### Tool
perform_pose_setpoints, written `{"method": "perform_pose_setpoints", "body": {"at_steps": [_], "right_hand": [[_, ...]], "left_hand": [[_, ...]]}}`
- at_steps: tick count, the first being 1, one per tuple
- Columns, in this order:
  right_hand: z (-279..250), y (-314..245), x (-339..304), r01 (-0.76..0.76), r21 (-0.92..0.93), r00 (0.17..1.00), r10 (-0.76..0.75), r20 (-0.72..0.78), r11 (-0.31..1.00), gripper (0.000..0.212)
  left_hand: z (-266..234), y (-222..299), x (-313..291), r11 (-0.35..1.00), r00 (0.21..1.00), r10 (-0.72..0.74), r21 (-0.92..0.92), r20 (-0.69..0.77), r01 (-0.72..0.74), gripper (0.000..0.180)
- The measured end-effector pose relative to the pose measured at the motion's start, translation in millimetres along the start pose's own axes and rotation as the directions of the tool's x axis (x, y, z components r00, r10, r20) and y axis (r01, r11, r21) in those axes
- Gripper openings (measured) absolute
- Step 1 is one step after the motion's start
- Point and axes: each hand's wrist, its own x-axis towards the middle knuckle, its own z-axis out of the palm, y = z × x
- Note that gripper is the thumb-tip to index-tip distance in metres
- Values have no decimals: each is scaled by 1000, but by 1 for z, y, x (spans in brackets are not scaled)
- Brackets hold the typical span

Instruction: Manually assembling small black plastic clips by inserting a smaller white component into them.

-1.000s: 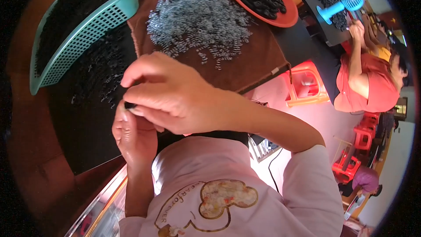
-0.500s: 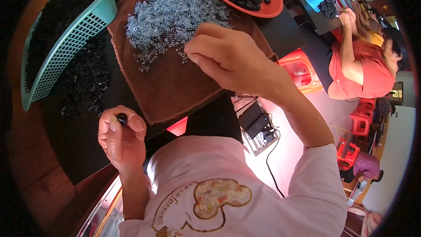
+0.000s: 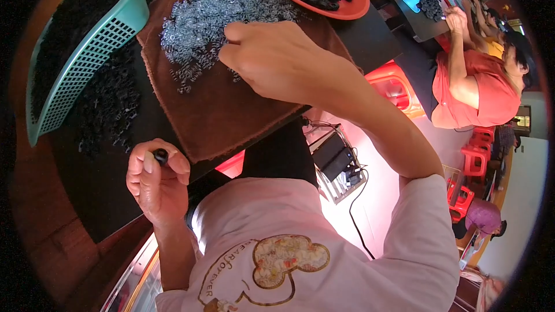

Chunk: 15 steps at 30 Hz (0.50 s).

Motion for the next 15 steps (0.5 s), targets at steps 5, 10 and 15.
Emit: {"method": "perform_pose_setpoints", "body": {"at_steps": [5, 10, 15], "right_hand": [[-1, -1, 12, 75, -100, 997, -70, 44, 992, 7], [0, -2, 14, 91, -148, 996, -87, 33, 985, 5], [0, -4, 19, 110, -204, 993, -102, 52, 973, 7]], "left_hand": [[-1, 2, -1, 1000, 1000, -11, -13, -4, 11, 25], [0, 3, -1, 1000, 999, -16, -24, -28, 16, 25], [-1, 2, 0, 999, 1000, -19, -33, -22, 19, 25]]}}
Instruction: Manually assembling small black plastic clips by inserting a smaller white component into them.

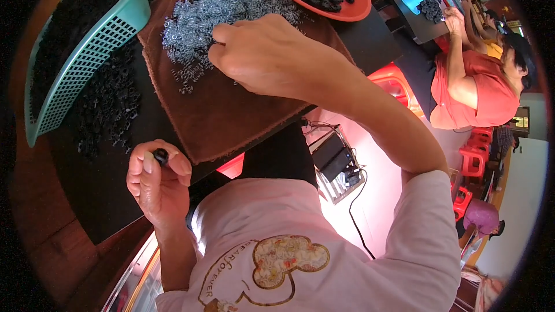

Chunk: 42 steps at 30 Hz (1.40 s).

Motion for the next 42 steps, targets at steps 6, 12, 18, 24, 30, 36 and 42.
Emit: {"method": "perform_pose_setpoints", "body": {"at_steps": [6, 12, 18, 24, 30, 36, 42], "right_hand": [[4, 8, -4, -62, 290, 994, 85, -68, 955, 7], [1, 0, -4, -134, 669, 957, 270, -104, 731, 4], [-5, -47, 7, -38, 982, 939, 342, -28, 186, 8], [9, -78, 21, 55, 998, 943, 326, -62, 32, 9], [15, -90, 24, 106, 993, 920, 372, -121, 60, 6], [14, -92, 27, 233, 905, 882, 316, -350, 355, 10], [15, -96, 28, 253, 845, 872, 268, -410, 470, 15]], "left_hand": [[1, 0, -1, 1000, 1000, -4, 11, -14, 4, 24], [2, 3, -2, 999, 997, -35, 28, -64, 37, 27], [-1, 3, 1, 997, 992, -80, -25, -92, 78, 33], [-5, 3, 2, 986, 991, -96, -143, -97, 82, 35], [-5, 5, 2, 974, 986, -130, -198, -99, 109, 35], [-10, 5, 2, 964, 986, -151, -232, -76, 130, 34], [-11, 5, 2, 959, 989, -134, -260, -59, 114, 34]]}}
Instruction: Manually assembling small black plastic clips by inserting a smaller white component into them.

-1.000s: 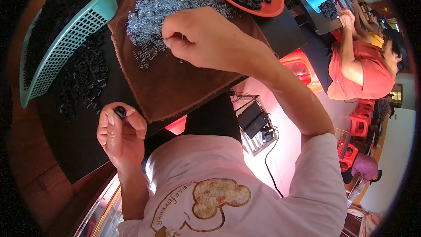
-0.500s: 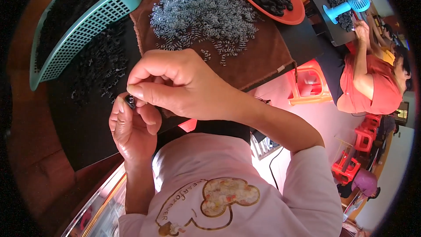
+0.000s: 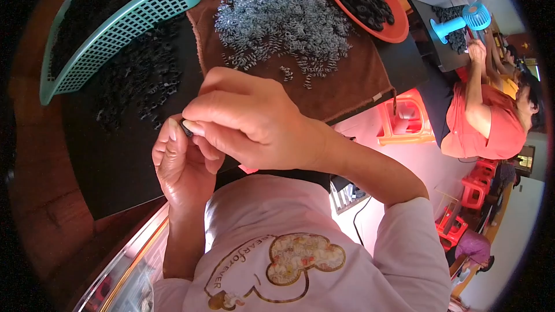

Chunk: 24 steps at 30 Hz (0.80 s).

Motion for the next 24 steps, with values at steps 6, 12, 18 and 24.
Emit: {"method": "perform_pose_setpoints", "body": {"at_steps": [6, 12, 18, 24], "right_hand": [[-12, -10, -1, 10, -212, 998, 5, 70, 977, 22], [-17, 12, 5, -53, -249, 991, 82, 106, 967, 22], [13, 18, 38, 42, -259, 872, 91, 481, 965, 11], [45, 24, 63, 216, -316, 708, 75, 703, 924, 15]], "left_hand": [[-2, 1, -5, 999, 1000, 7, 48, 25, -8, 31], [-1, 5, -14, 974, 987, 27, 217, 160, -62, 29], [-7, 10, -22, 945, 980, 43, 312, 197, -104, 27], [-17, 17, -26, 951, 981, 93, 276, 168, -138, 27]]}}
